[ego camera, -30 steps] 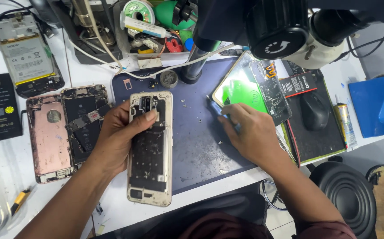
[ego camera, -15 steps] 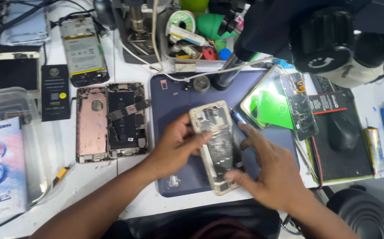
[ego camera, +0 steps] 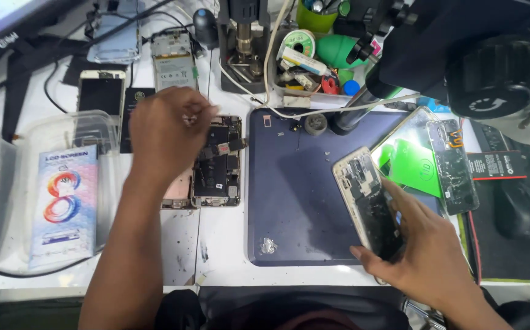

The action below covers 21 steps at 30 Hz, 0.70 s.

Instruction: Disassembling a mobile phone using a screwdriver and prying tool on a repair bench

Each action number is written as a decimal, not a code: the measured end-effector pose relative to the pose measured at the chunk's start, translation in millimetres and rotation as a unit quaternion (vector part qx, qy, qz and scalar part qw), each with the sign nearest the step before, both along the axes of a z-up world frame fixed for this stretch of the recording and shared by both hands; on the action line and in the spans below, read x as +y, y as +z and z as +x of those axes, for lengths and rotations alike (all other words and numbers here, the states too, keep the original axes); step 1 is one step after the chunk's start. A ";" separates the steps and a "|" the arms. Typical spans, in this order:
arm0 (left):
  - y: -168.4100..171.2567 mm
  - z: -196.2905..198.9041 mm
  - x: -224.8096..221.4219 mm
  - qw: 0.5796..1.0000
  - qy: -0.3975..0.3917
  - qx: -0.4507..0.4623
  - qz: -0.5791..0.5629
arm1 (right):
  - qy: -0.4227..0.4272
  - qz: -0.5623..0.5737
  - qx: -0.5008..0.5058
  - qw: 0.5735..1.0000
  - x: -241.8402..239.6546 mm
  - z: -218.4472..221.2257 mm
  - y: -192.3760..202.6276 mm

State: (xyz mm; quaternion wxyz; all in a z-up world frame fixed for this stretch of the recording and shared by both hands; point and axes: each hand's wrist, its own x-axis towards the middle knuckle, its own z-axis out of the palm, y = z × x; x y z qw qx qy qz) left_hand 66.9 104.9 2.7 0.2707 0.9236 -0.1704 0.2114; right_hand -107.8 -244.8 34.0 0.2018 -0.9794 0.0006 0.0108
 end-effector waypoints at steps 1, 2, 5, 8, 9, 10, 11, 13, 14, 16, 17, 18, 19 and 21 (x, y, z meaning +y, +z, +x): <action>-6.7 4.7 5.4 1.000 -0.001 -0.002 0.002 | -0.001 0.002 -0.002 1.000 -5.1 -1.4 -4.1; -13.7 9.6 11.1 0.998 0.026 0.056 0.016 | -0.006 -0.017 0.005 1.000 -10.0 -2.6 -8.6; -26.6 13.3 13.1 0.993 0.055 0.105 0.029 | -0.003 -0.026 0.008 1.000 -18.1 -6.2 -17.6; -34.9 13.1 9.8 0.995 0.034 0.085 0.050 | -0.016 -0.015 0.037 0.999 -15.8 -5.7 -16.1; -37.4 15.3 6.9 0.995 0.015 0.074 0.068 | -0.031 -0.018 0.068 0.997 -15.3 -4.0 -13.1; -39.2 17.3 3.4 0.995 0.013 0.073 0.069 | -0.034 -0.017 0.067 0.997 -17.6 -3.7 -15.6; -41.0 17.9 0.4 0.991 0.028 0.104 0.078 | -0.021 -0.016 0.055 0.998 -19.6 -4.2 -18.2; -44.3 19.6 -2.6 0.986 0.042 0.134 0.090 | -0.010 -0.014 0.043 0.999 -21.9 -4.2 -21.5; -45.8 20.7 -2.9 0.986 0.045 0.125 0.103 | -0.010 -0.022 0.045 0.999 -22.3 -3.7 -22.3; -48.5 22.6 -4.0 0.985 0.043 0.116 0.117 | -0.015 -0.029 0.049 0.998 -22.8 -3.2 -22.5; -50.3 23.4 -5.3 0.983 0.049 0.105 0.145 | -0.010 -0.031 0.046 0.998 -23.1 -3.6 -22.5; -52.2 24.2 -6.6 0.979 0.056 0.093 0.172 | -0.005 -0.034 0.042 0.999 -23.4 -4.0 -22.5; -54.7 24.4 -7.1 0.979 0.050 0.094 0.172 | -0.010 -0.034 0.043 0.998 -24.0 -4.5 -22.1; -58.8 24.3 -6.7 0.970 0.056 0.036 0.233 | 0.009 -0.034 0.032 0.999 -25.0 -4.5 -21.1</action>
